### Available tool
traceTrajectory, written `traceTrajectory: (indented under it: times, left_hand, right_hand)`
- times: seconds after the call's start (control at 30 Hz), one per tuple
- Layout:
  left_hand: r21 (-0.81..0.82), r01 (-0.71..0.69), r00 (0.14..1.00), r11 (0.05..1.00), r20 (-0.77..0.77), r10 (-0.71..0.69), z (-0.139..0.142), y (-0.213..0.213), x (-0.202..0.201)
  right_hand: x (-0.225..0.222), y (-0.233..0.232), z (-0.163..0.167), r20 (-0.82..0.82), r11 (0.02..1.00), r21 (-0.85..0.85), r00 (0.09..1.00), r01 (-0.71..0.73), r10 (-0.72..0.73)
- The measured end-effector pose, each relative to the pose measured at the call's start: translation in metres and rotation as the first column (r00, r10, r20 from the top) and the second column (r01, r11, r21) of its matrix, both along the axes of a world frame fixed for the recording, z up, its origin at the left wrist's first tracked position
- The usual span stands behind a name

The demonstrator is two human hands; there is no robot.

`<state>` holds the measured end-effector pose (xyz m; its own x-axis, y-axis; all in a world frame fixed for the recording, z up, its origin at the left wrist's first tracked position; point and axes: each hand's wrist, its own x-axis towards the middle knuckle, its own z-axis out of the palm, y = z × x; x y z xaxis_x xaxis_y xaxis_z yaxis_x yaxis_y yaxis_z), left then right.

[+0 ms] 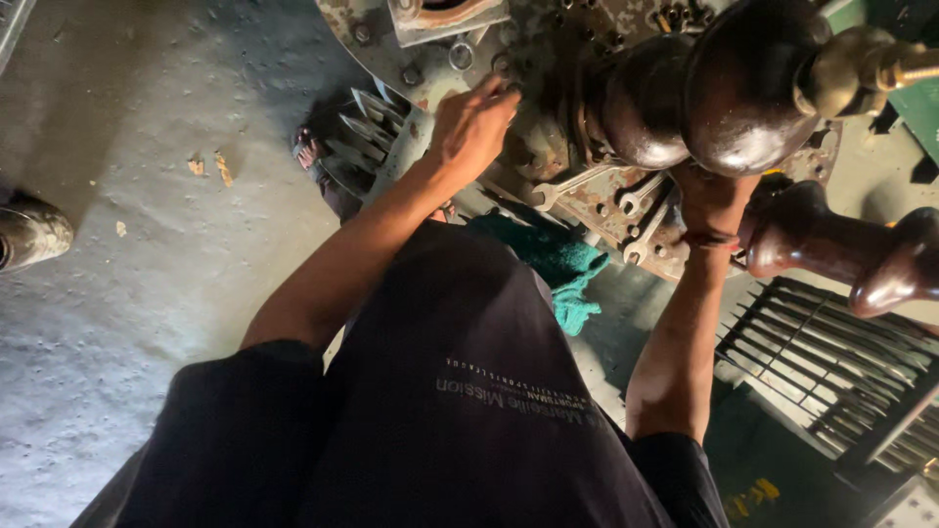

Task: The person uses a wrench to tighten bolts on a large electrical component with brown insulators. They move around the equipment to access different bolts and occasionally wipe the surface with a cloth.

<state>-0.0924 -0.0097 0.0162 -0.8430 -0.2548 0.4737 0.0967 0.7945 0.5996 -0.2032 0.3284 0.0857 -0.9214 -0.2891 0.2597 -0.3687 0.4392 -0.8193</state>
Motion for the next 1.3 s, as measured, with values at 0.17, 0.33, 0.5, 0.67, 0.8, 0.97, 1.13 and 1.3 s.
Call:
traceTrajectory:
  times: [0.17, 0.33, 0.5, 0.67, 0.8, 0.97, 1.13, 1.3]
  left_hand:
    - [-0.159, 0.318, 0.806, 0.935, 0.564, -0.178, -0.009, 0.003, -0.042]
    - [-0.229, 0.362, 0.797, 0.904, 0.579, -0.172, -0.018, 0.001, -0.048]
    - [-0.260, 0.093, 0.994, 0.961, 0.075, -0.076, -0.002, 0.000, -0.043]
    - [0.514, 0.182, 0.969, 0.838, 0.052, -0.242, 0.043, 0.021, -0.049]
    - [0.535, 0.144, 0.980, 0.833, 0.043, -0.197, 0.056, 0.031, -0.071]
    - [0.656, 0.146, 0.976, 0.741, 0.028, -0.217, 0.038, 0.034, -0.088]
    - [0.427, 0.151, 0.970, 0.892, 0.108, -0.216, 0.012, 0.034, -0.097]
    - [0.362, 0.214, 0.975, 0.907, -0.133, -0.177, 0.006, 0.044, -0.089]
  right_hand:
    - [0.000, 0.002, -0.003, -0.032, 0.980, -0.145, 0.990, -0.137, 0.134]
    - [-0.003, -0.008, 0.000, -0.178, 0.995, -0.047, 0.981, -0.092, 0.082]
    - [0.006, -0.010, 0.014, -0.043, 0.981, 0.015, 0.980, -0.195, 0.196]
    - [-0.001, -0.007, 0.010, -0.143, 0.995, -0.039, 0.986, -0.093, 0.086]
    - [-0.004, -0.001, 0.000, -0.090, 0.992, -0.037, 0.989, -0.124, 0.120]
    - [0.003, 0.004, 0.000, -0.092, 0.995, -0.062, 0.993, -0.077, 0.071]
    - [0.002, 0.003, 0.011, -0.270, 0.951, 0.302, 0.950, -0.068, 0.154]
    - [0.003, -0.003, 0.013, -0.351, 0.941, 0.333, 0.934, 0.052, 0.073]
